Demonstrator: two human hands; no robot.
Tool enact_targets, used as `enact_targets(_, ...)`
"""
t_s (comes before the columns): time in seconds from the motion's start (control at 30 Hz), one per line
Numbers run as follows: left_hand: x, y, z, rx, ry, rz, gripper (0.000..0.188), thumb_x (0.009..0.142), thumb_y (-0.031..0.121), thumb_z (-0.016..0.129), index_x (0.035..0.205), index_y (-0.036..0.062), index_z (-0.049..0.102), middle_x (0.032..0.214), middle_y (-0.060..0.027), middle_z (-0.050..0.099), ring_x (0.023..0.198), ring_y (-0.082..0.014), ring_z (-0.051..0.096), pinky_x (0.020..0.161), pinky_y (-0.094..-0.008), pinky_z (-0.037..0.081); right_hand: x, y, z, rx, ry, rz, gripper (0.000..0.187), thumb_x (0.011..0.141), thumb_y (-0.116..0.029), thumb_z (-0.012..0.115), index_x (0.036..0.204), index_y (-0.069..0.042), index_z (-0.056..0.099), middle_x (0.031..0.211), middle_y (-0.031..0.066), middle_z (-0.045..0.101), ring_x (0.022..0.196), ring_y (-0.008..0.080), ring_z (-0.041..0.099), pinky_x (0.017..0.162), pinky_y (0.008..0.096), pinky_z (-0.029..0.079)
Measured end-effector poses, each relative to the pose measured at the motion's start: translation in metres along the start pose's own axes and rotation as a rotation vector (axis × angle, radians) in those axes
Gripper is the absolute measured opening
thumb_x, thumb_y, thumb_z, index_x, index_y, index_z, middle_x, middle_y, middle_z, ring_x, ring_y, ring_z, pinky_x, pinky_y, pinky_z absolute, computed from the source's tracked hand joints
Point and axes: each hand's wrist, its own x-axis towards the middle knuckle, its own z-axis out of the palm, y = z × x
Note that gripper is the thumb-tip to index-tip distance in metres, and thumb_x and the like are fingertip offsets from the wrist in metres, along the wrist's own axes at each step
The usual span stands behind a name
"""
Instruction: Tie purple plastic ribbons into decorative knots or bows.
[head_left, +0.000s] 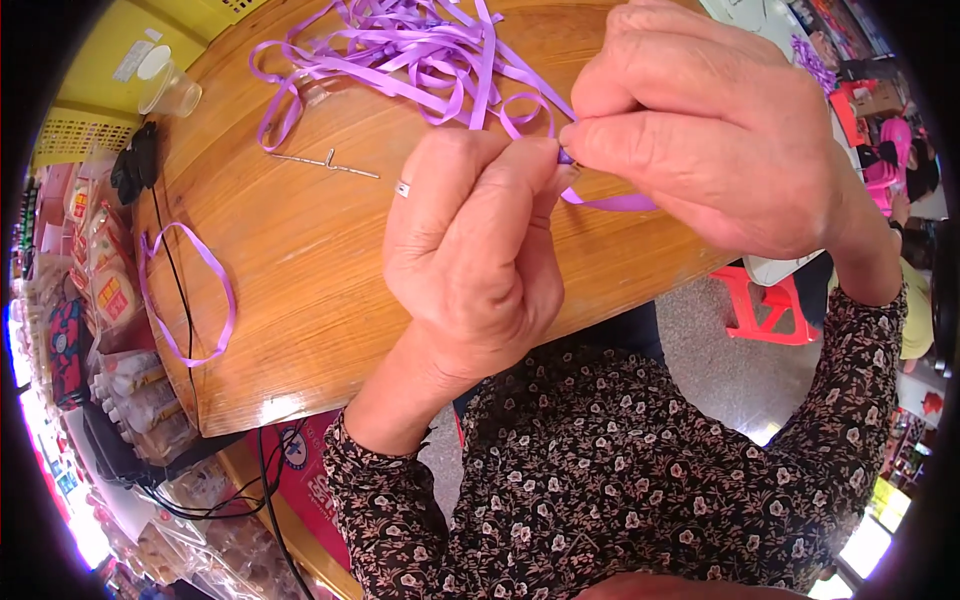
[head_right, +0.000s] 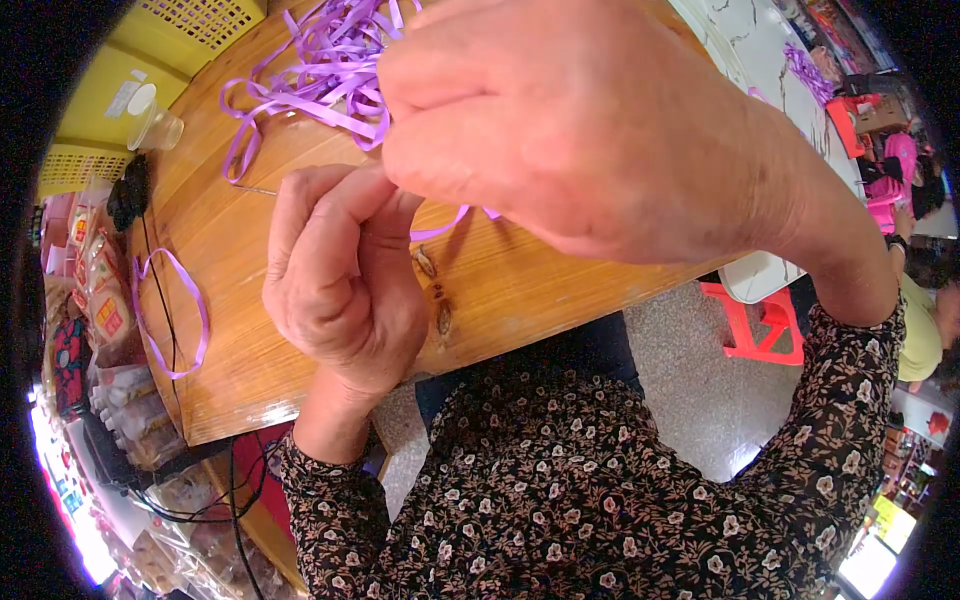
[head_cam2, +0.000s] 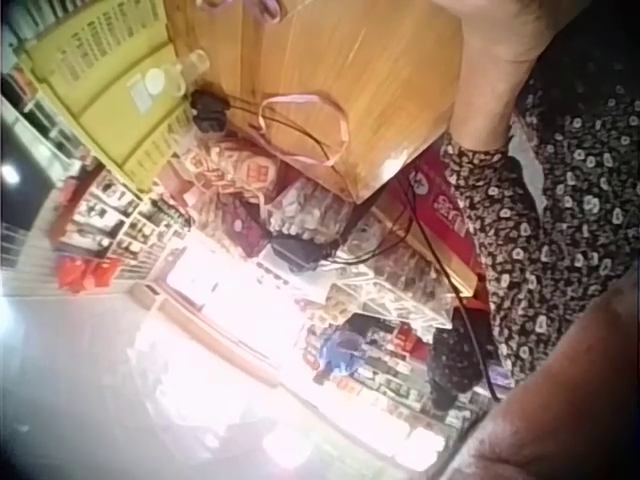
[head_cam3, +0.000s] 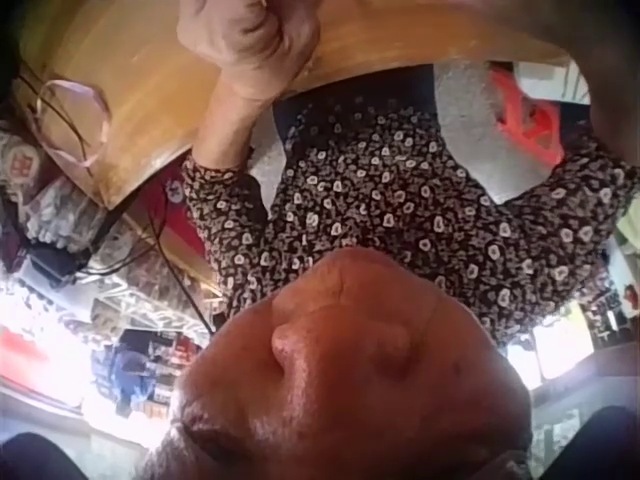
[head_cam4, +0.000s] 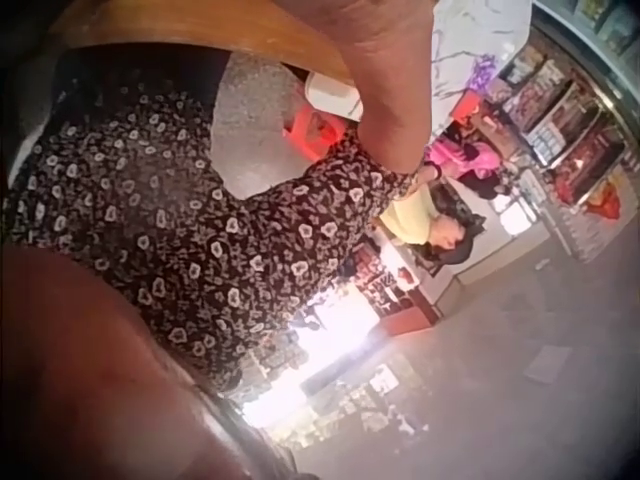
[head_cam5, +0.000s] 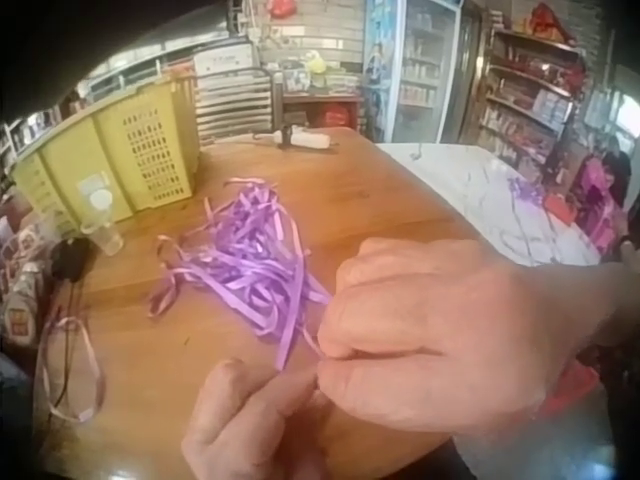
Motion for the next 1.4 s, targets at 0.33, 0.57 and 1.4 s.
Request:
enact_targets(0.33,0.013,-0.002,-0.008,-0.330,-0.024,-0.350,0.013,0.078,-0.004,0.066,0.090,-0.0008,0.066,0.076,-0.0048,0.058,0.072,-0.0116,0.053,0.062,-0.0221,0.043,0.020,0.015,0.020,0.032,0.193,-0.099,0.012,0.076,-0.004,0.064,0.088,0.000,0.062,0.081,0.0101,0.061,0.067,0.0237,0.059,0.057,0.0299,0.048)
enact_targets(0.57,0.013,0.001,-0.008,-0.571,0.031,-0.608,0.015,0.083,-0.002,0.063,0.097,-0.0017,0.064,0.088,-0.0030,0.062,0.082,-0.0085,0.054,0.076,-0.0205,0.043,0.016,0.056,0.034,-0.102,0.464,-0.463,0.015,0.078,-0.005,0.066,0.093,-0.002,0.065,0.084,0.0093,0.064,0.073,0.0226,0.062,0.060,0.0291,0.050)
enact_targets(1.4,0.010,-0.006,-0.010,-0.629,-0.021,-0.649,0.013,0.081,-0.004,0.064,0.094,-0.0022,0.064,0.089,-0.0036,0.056,0.080,-0.0080,0.052,0.070,-0.0191,0.042,-0.004,0.026,0.042,0.270,0.388,0.201,0.018,0.072,0.006,0.068,0.090,0.002,0.066,0.083,0.0100,0.062,0.074,0.0185,0.060,0.063,0.0260,0.048)
